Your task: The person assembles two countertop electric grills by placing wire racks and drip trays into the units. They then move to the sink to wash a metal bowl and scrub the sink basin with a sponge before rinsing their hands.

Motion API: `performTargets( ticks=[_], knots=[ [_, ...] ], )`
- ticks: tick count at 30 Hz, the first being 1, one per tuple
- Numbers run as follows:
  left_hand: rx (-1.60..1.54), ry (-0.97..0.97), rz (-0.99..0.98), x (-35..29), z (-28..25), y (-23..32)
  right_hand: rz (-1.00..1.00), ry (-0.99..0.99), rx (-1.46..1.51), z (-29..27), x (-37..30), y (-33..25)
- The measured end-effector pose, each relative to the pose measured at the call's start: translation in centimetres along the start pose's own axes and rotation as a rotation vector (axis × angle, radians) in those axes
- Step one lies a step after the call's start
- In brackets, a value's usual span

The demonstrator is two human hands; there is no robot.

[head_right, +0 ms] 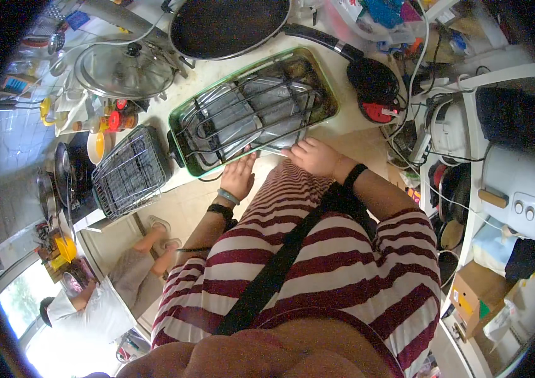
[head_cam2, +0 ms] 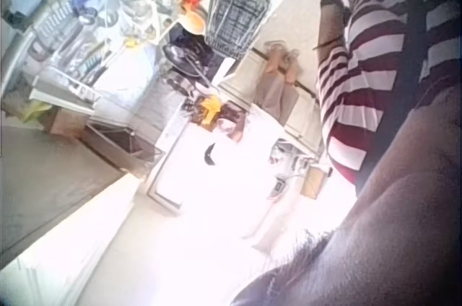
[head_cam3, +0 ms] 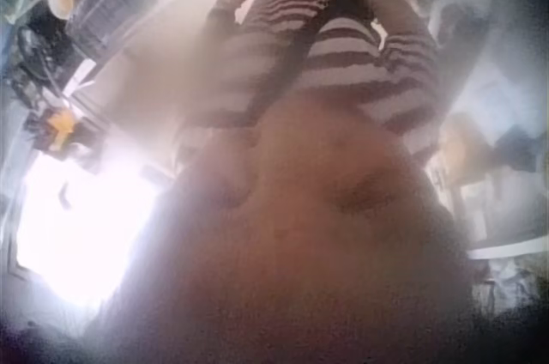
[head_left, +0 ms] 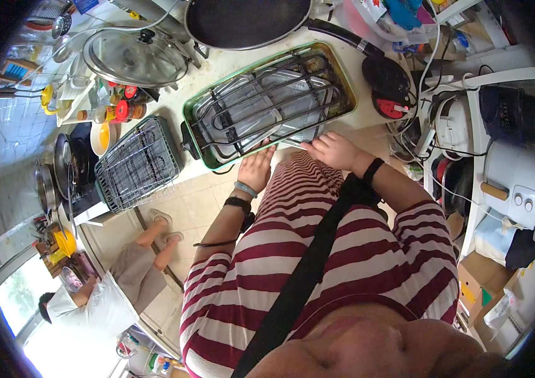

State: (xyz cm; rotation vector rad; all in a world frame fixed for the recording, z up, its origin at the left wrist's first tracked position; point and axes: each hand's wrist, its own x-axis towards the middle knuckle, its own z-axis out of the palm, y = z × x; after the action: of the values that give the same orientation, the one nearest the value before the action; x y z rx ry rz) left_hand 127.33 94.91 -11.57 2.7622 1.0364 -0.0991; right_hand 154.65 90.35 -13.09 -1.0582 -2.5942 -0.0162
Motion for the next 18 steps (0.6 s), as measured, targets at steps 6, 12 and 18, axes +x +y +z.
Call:
performTargets(
  ticks=[6,12,18],
  knots=[
    [0.002,0.094,-0.048,-0.4,0.1,-0.3,0.28,0.013,-0.073,0.2,-0.7,0.3],
    [-0.018,0.171,-0.121,-0.7,0.6,-0.9,0.155,0.009,-0.077,-0.4,0.0,1.1],
    [0.001,0.054,-0.153,-1.2,0.1,-1.1,0.202,0.02,-0.104,-0.5,-2.1,4.3]
  ],
)
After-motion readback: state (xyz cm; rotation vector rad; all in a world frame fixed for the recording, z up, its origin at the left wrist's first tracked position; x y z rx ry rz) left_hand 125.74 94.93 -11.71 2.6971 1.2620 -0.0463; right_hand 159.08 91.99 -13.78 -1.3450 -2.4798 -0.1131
